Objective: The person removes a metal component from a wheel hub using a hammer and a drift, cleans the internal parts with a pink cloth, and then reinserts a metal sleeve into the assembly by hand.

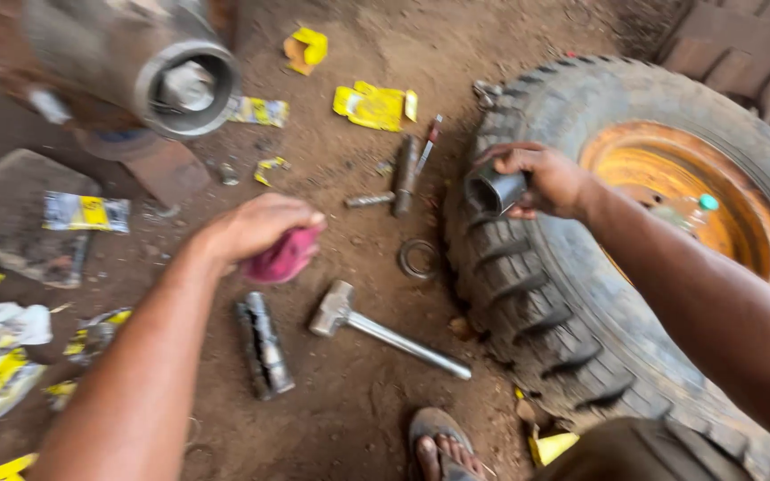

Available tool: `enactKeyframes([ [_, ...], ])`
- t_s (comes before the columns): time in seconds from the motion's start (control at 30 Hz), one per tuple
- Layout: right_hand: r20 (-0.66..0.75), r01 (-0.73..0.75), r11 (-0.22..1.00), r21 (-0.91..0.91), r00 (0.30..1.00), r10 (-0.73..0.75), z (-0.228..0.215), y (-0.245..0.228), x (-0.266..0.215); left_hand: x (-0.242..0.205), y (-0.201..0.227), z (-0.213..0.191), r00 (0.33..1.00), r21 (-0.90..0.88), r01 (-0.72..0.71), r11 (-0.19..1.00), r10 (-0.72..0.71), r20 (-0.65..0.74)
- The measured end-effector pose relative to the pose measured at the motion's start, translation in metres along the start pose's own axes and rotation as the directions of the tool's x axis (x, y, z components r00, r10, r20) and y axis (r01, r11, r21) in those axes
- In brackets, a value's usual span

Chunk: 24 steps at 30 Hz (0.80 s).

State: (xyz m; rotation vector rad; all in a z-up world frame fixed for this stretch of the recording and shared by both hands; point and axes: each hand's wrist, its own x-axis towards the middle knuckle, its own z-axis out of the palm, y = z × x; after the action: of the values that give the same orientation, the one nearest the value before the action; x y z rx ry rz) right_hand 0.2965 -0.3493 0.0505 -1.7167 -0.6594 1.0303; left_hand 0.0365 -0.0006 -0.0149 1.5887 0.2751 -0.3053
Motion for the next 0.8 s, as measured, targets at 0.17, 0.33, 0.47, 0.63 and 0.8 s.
enactKeyframes([
  [0.17, 0.223, -0.071, 0.982, 0.176, 0.974, 0.03, 0.069, -0.028, 0.069, 0.016, 0.024, 0.009, 0.837, 0.074, -0.459, 0.885, 0.459, -0.298],
  [0.33, 0.089, -0.088, 0.961, 0.261, 0.994, 0.067, 0.148, -0.035, 0.105, 0.016, 0.044, 0.03, 0.56, 0.082, -0.741, 0.667, 0.68, -0.473],
  [0.47, 0.176, -0.07, 0.959, 0.275, 0.984, 0.021, 0.188, -0.044, 0.098, -0.032, 0.031, 0.039, 0.668, 0.869, -0.275, 0.41, 0.732, -0.134],
  [0.63, 0.147, -0.137, 0.975, 0.176, 0.983, 0.112, 0.236, -0.056, 0.077, -0.054, 0.02, 0.025, 0.71, 0.989, -0.009, 0.149, 0.697, -0.098],
  [0.8, -0.11, 0.377, 0.897, -0.229, 0.906, -0.409, 0.241, -0.073, 0.075, -0.042, 0.019, 0.024, 0.828, 0.227, -0.15, 0.962, 0.248, -0.503],
])
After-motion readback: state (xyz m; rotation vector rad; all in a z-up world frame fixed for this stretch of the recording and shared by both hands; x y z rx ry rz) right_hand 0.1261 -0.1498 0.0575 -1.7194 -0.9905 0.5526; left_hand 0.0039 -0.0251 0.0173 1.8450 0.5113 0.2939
